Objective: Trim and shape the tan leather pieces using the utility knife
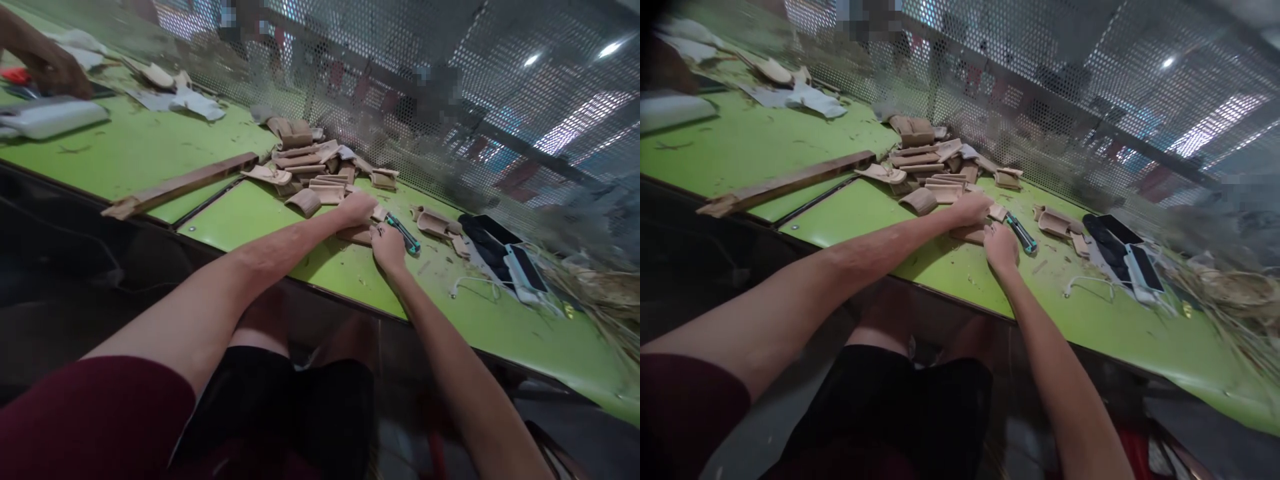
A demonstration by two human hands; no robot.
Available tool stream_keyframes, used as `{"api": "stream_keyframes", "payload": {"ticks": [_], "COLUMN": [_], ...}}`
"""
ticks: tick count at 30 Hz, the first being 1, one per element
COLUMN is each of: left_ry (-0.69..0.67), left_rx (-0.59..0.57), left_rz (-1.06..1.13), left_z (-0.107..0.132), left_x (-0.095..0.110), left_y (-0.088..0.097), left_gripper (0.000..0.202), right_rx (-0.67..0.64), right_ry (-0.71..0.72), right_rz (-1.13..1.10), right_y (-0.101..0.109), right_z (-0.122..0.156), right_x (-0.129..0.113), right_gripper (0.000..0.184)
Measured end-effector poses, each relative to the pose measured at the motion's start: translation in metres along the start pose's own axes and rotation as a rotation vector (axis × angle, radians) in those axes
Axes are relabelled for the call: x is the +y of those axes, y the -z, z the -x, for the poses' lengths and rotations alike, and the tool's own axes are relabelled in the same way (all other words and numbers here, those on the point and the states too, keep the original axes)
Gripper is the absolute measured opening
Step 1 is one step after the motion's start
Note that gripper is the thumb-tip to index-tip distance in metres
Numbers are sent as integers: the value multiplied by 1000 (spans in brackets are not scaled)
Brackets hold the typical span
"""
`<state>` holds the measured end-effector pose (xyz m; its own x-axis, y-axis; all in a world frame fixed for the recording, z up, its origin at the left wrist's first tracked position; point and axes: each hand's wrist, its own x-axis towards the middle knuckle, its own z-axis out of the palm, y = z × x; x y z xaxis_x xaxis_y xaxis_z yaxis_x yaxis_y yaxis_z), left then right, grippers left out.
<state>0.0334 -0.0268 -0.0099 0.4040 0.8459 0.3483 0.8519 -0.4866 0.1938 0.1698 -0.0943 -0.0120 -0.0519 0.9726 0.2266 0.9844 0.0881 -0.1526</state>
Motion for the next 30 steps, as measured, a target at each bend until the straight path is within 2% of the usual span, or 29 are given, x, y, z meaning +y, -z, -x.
{"api": "stream_keyframes", "payload": {"ticks": [3,5,10,13,17,20,22,26,30], "left_ry": [-38,-2,199,157,52,76,131,204,145], "left_rx": [-32,-48,-32,-32,-38,-55,-57,-73,-52], "left_rz": [1,-2,-4,6,26,29,30,14,19], "left_z": [1,1,1,1,1,1,1,1,2], "left_x": [-1,-1,2,2,1,0,-1,0,-1], "left_y": [2,4,6,6,6,7,8,8,6], "left_gripper": [30,27,34,38,34,33,33,36,38], "right_rx": [-33,-48,-39,-41,-82,-141,-166,-153,-155], "right_ry": [-38,-47,-15,0,-26,-39,-16,64,124], "right_rz": [17,24,94,159,203,217,226,235,89], "right_y": [-3,-3,1,2,1,1,3,12,25], "right_z": [-20,-26,3,17,-4,-25,-29,-10,10], "right_x": [-8,-11,-7,-6,-12,-19,-20,-10,10], "right_gripper": [30,32,41,43,46,45,44,37,31]}}
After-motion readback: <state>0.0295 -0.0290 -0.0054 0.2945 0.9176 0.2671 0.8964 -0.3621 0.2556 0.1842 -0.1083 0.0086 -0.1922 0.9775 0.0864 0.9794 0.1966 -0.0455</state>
